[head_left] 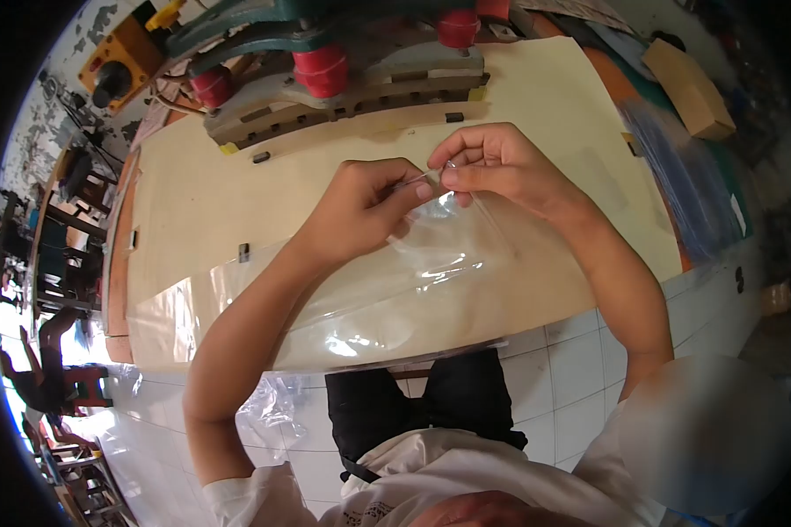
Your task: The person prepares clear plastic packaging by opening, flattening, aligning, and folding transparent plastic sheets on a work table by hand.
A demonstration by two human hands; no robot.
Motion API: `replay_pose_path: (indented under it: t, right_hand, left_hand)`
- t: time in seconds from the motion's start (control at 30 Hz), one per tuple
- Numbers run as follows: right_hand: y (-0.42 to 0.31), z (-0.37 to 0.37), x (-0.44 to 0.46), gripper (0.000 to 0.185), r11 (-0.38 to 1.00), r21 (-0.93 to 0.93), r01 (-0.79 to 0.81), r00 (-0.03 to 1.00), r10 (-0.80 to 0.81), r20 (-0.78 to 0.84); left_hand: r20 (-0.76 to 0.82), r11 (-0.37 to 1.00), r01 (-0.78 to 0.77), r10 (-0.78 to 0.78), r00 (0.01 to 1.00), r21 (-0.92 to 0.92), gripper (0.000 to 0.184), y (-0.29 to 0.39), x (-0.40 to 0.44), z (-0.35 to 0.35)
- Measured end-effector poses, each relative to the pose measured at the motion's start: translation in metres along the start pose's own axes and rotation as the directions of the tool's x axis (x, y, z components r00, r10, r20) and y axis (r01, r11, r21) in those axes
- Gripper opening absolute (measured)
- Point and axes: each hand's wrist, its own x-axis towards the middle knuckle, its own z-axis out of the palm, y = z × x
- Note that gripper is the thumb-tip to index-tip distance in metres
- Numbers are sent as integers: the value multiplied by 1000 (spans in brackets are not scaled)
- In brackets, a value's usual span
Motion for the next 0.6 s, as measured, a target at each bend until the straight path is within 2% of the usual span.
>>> replay_pose_path:
  t: [0.03,0.1,0.17,0.4,0.6]
  right_hand:
    - [0,-2,1,19,999,27,-45,997,43,60]
    - [-7,1,-3,18,997,-19,-78,997,79,23]
    - [-12,2,-4,18,992,-64,-105,995,104,-11]
    - [-12,-5,-6,19,995,-10,-95,993,95,72]
    - [-15,-3,-7,20,994,61,-94,987,85,138]
  left_hand:
    - [-28,997,12,-14,1000,-74,22,5,-3,1]
    - [-56,987,30,-39,998,-157,18,0,-3,0]
    - [-10,996,-86,86,996,-18,26,-9,-2,-3]
    - [40,996,-9,13,999,-85,26,-1,-6,-5]
    - [39,993,-65,69,997,-102,26,-2,-9,-3]
